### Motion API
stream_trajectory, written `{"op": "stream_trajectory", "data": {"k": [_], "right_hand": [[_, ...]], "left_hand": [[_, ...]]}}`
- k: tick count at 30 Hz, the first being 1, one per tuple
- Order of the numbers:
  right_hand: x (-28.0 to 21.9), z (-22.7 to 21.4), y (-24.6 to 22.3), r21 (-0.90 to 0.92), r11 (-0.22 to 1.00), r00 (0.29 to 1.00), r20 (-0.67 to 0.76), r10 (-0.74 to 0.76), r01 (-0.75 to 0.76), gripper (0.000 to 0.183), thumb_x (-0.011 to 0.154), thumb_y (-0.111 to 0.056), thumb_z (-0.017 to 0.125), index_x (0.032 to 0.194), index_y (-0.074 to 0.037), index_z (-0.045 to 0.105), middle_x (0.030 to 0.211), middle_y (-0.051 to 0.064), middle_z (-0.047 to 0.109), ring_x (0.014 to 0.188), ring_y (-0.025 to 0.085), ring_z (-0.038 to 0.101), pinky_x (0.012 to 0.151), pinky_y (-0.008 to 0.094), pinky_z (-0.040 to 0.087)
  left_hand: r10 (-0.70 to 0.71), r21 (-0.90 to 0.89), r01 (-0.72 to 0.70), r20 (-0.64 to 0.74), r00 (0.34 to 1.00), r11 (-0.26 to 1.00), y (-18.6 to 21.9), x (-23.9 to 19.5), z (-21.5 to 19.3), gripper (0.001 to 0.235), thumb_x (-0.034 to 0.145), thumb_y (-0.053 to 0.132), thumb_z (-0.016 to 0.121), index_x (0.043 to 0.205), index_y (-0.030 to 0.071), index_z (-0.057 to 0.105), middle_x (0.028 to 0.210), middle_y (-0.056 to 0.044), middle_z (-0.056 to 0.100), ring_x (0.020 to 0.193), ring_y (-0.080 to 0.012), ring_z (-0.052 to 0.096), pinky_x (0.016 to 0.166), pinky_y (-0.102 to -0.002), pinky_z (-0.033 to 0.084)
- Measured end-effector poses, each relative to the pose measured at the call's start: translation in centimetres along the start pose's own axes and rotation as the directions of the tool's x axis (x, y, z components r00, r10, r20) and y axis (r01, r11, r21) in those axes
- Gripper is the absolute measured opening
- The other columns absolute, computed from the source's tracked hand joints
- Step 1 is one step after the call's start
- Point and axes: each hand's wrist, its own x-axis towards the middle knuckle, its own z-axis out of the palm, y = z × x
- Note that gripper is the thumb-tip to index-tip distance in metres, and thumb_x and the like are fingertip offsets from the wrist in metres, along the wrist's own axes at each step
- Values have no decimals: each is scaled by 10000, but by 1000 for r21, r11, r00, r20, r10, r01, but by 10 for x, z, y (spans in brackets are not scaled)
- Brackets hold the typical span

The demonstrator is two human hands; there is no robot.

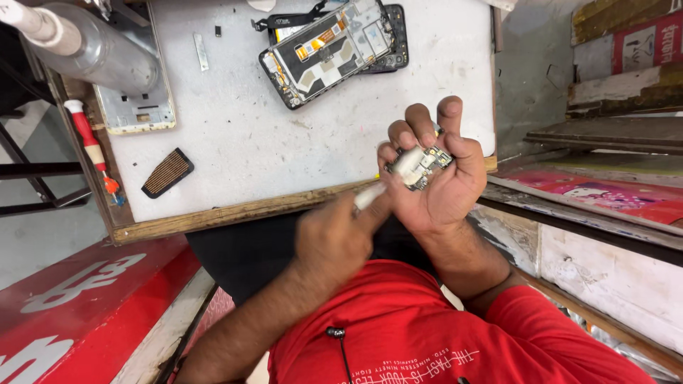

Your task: The person cleans a small electronic component with a cotton swab, then wipes the screen of a smartphone with a cloth. The person handles the component and phone on a workbench with tools and parts nearby.

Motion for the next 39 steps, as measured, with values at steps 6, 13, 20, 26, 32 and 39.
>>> {"op": "stream_trajectory", "data": {"k": [6, 13, 20, 26, 32, 39], "right_hand": [[-1, 0, 0, -50, 998, 999, 11, -34, 34, 240, 1086, -220, 453, 1287, -193, 582, 990, 6, 515, 918, 141, 525, 912, 362, 486], [-2, -2, 3, -143, 989, 999, 31, -20, 25, 217, 1183, -318, 419, 1262, -205, 587, 955, -1, 488, 866, 127, 498, 795, 333, 488], [9, -2, 2, -124, 992, 999, 48, 20, -14, 434, 1177, -587, 344, 1292, -236, 572, 930, -3, 470, 814, 114, 472, 750, 315, 466], [14, -4, 5, -100, 994, 999, 8, 42, -41, 471, 1148, -642, 327, 1304, -262, 557, 928, -7, 455, 797, 112, 455, 726, 299, 443], [15, -7, 7, -73, 995, 998, -8, 62, -63, 457, 1143, -629, 326, 1325, -276, 552, 914, -10, 446, 769, 110, 446, 726, 302, 432], [18, -15, 14, -71, 993, 996, 7, 94, -93, 472, 1166, -627, 316, 1345, -264, 556, 926, -15, 453, 774, 94, 452, 712, 289, 442]], "left_hand": [[4, -7, -4, -41, 999, 1000, -2, -4, 1, 566, 938, 80, 658, 1458, 292, 582, 860, -74, 539, 620, -223, 579, 520, -384, 502], [30, -140, -29, 4, 1000, 990, 4, 0, -2, 748, 878, 0, 629, 1557, 286, 504, 958, -91, 587, 674, -244, 601, 586, -388, 539], [1, -82, 3, 54, 999, 997, 9, 8, -9, 706, 868, -7, 666, 1509, 270, 565, 777, -75, 493, 561, -217, 557, 496, -373, 515], [-19, -104, 23, 39, 999, 994, 8, 6, -5, 694, 852, -8, 665, 1490, 249, 572, 784, -74, 469, 593, -224, 577, 517, -382, 523], [-78, -101, 86, 83, 993, 991, 15, 4, -12, 734, 853, -2, 667, 1531, 252, 546, 824, -92, 509, 606, -253, 596, 526, -393, 536], [-94, -33, 95, 39, 995, 995, 14, 4, -10, 750, 886, -19, 648, 1560, 274, 498, 845, -85, 518, 633, -241, 591, 562, -388, 541]]}}
